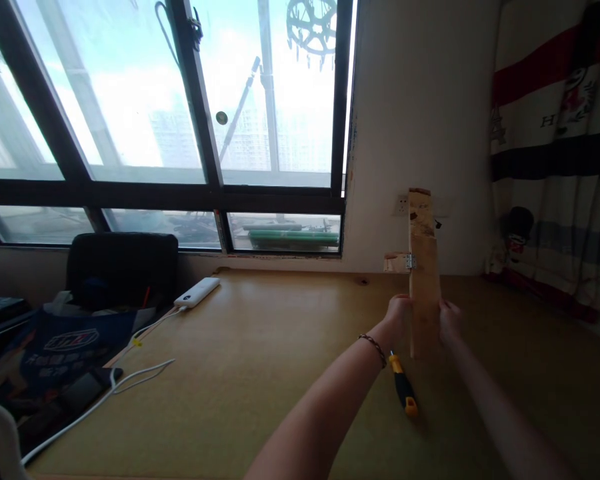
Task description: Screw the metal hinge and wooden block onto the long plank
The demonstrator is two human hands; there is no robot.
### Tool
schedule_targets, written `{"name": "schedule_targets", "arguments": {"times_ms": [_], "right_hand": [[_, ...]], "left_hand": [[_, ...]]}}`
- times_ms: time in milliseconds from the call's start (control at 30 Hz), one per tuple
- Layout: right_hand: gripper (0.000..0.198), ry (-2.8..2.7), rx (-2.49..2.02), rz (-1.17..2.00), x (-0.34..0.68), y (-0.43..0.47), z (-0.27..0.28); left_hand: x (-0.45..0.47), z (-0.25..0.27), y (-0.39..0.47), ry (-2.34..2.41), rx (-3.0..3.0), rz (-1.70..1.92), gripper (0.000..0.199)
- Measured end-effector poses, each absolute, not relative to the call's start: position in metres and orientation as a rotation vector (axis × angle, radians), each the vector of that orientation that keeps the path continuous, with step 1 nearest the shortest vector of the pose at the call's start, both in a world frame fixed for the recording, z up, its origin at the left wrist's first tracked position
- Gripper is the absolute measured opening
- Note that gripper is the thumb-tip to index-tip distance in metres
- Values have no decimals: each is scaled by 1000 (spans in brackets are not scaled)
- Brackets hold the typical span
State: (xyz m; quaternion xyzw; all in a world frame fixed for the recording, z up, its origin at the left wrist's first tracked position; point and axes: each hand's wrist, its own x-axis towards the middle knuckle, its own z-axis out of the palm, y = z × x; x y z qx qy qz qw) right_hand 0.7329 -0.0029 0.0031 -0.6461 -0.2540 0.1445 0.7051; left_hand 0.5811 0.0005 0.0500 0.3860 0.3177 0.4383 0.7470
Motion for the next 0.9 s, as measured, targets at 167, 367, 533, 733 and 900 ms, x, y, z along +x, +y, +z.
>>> {"name": "schedule_targets", "arguments": {"times_ms": [167, 367, 533, 733, 900], "right_hand": [[28, -627, -1416, 324, 735, 10, 3], [34, -707, -1436, 312, 734, 22, -10], [35, -660, -1426, 319, 735, 29, -21], [33, -666, -1437, 339, 743, 34, -22], [34, -702, -1477, 306, 744, 30, -17]], "left_hand": [[579, 47, 8, 665, 901, 964, 34], [571, 34, 15, 645, 890, 908, 40], [572, 21, 20, 607, 909, 952, 44], [576, 25, 23, 575, 988, 906, 44], [568, 28, 16, 608, 1063, 839, 53]]}}
